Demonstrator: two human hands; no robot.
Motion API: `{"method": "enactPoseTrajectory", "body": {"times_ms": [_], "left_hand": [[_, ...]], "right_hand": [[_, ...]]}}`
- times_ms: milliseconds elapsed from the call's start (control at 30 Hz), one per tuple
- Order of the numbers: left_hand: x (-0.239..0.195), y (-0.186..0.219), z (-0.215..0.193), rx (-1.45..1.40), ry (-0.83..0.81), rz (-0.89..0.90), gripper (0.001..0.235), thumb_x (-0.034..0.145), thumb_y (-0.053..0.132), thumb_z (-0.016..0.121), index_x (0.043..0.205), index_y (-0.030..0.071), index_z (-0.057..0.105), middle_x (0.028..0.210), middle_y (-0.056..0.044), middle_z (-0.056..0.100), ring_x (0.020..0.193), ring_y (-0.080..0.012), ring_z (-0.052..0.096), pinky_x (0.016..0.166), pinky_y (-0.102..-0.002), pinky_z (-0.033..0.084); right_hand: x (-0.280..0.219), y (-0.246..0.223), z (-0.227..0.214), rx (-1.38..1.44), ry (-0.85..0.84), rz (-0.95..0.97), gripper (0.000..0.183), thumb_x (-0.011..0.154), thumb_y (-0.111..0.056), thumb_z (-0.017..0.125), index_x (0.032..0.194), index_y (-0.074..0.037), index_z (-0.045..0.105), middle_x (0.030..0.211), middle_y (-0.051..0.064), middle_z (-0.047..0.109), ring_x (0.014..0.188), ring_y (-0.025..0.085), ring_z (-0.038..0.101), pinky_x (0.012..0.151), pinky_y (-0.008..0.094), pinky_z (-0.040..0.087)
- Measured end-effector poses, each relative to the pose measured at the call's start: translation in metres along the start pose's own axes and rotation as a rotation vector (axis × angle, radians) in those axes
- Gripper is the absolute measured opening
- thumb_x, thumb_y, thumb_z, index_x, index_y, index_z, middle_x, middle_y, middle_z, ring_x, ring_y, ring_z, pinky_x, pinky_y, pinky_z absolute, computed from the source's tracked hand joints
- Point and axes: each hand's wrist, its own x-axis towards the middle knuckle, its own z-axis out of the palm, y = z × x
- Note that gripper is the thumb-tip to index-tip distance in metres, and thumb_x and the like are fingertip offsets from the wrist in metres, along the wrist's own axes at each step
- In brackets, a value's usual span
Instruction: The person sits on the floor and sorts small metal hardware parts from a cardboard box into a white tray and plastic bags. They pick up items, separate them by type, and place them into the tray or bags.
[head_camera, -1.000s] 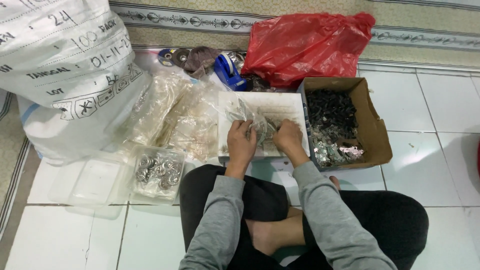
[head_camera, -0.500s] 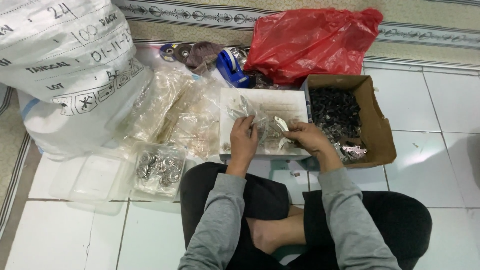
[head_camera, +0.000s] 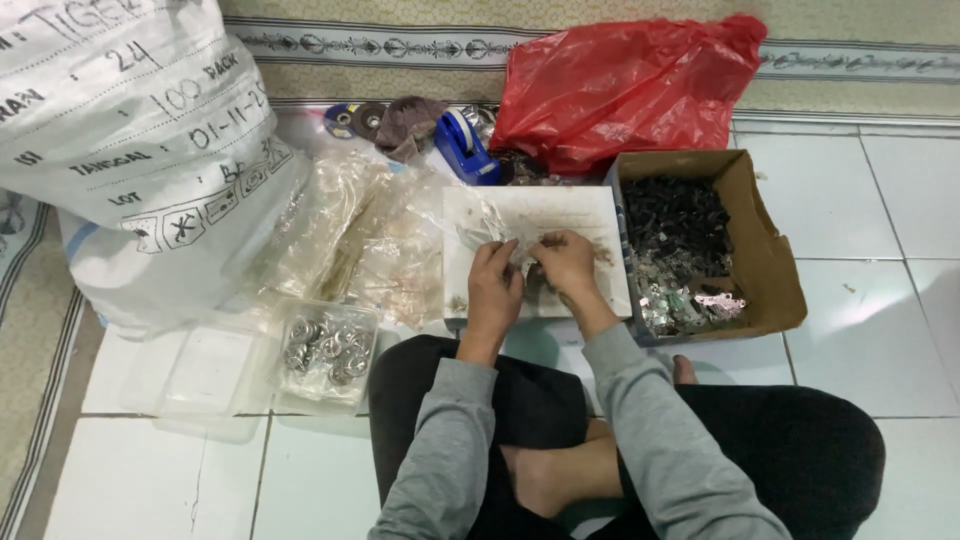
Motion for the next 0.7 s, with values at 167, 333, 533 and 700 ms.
{"method": "enactPoseTrajectory", "body": {"times_ms": [167,333,533,700], "left_hand": [[0.001,0.008,-0.003,-0.022,-0.031,-0.022,0.046,0.082,-0.006,0.065,0.127,-0.001,0.067,0.115,-0.021,0.063,0.112,-0.0445,0.065,0.096,-0.050,0.055],[0.003,0.002,0.003,-0.054,-0.020,-0.039,0.046,0.081,-0.005,0.064,0.127,0.001,0.068,0.116,-0.021,0.063,0.113,-0.0452,0.064,0.097,-0.050,0.055],[0.002,0.012,-0.002,-0.108,0.011,-0.019,0.042,0.084,-0.004,0.061,0.125,0.000,0.069,0.114,-0.021,0.064,0.107,-0.0433,0.067,0.092,-0.048,0.056],[0.001,0.012,-0.001,-0.068,-0.001,0.014,0.045,0.083,-0.003,0.062,0.127,0.001,0.067,0.115,-0.021,0.062,0.107,-0.0436,0.066,0.090,-0.050,0.057]], "right_hand": [[-0.010,0.003,0.012,0.075,0.087,0.037,0.033,0.081,-0.018,0.081,0.108,-0.003,0.071,0.085,0.014,0.075,0.065,0.019,0.075,0.054,0.029,0.058],[-0.025,-0.012,0.017,0.260,-0.129,0.080,0.046,0.086,-0.009,0.078,0.128,0.005,0.066,0.112,0.029,0.071,0.101,0.036,0.074,0.083,0.045,0.061],[-0.045,-0.029,0.002,0.065,-0.117,-0.323,0.040,0.079,0.012,0.066,0.118,0.007,0.066,0.107,0.028,0.067,0.100,0.035,0.073,0.090,0.044,0.059],[-0.025,-0.018,0.003,-0.027,0.043,-0.219,0.040,0.074,0.005,0.069,0.114,-0.002,0.070,0.098,0.019,0.073,0.089,0.026,0.075,0.076,0.040,0.061]]}}
